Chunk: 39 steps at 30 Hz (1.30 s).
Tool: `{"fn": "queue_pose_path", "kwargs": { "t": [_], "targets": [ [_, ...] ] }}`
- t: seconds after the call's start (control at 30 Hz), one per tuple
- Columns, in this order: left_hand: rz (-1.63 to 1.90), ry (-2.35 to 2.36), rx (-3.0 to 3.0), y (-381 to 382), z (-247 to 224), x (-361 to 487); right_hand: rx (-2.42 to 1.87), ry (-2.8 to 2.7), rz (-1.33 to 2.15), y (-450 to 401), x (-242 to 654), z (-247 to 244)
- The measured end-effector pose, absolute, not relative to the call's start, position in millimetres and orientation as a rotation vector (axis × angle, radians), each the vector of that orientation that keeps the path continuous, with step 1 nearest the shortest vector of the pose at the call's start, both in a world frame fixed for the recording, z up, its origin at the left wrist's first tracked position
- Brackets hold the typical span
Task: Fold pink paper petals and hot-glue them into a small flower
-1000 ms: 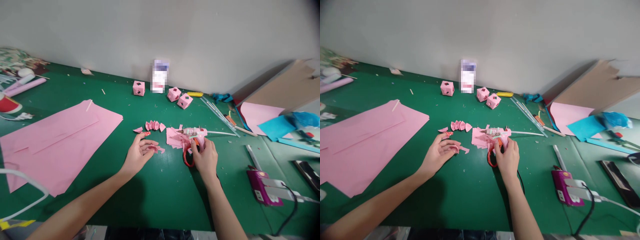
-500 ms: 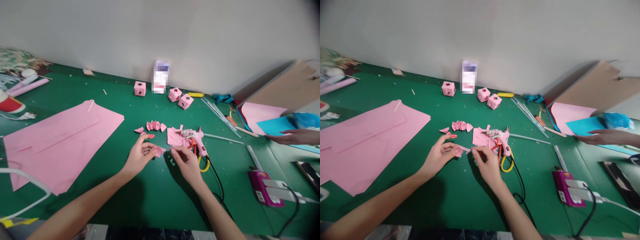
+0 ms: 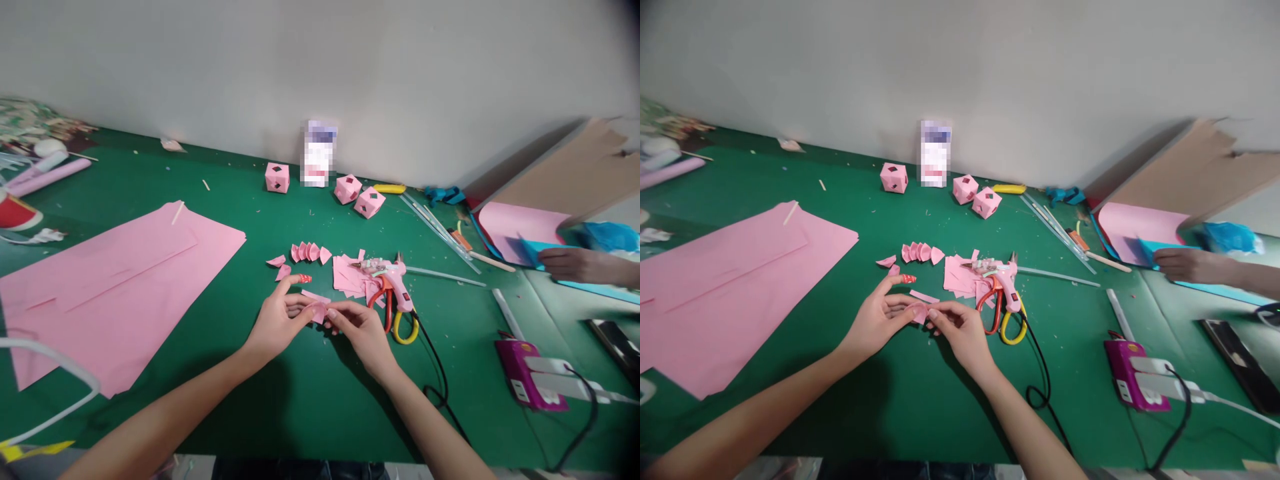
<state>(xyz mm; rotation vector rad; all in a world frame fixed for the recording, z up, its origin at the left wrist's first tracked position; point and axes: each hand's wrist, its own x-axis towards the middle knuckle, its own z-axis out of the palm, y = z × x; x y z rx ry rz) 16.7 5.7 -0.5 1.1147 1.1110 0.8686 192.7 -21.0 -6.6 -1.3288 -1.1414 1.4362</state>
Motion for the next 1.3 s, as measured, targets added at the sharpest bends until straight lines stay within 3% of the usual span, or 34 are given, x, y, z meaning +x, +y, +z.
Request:
{"fn": "queue_pose_path", "kwargs": {
  "t": [0.63, 1.3],
  "targets": [
    [0.824, 1.153, 1.268, -0.6, -2.2, 20.9, -1.485, -1.408, 1.155, -28.3, 190.2, -11.9],
    [0.828, 0.970, 1.228, -1.0, -2.3, 18.4, -1.424, -1.114, 1.417, -22.3, 200.1, -8.5]
  ]
}}
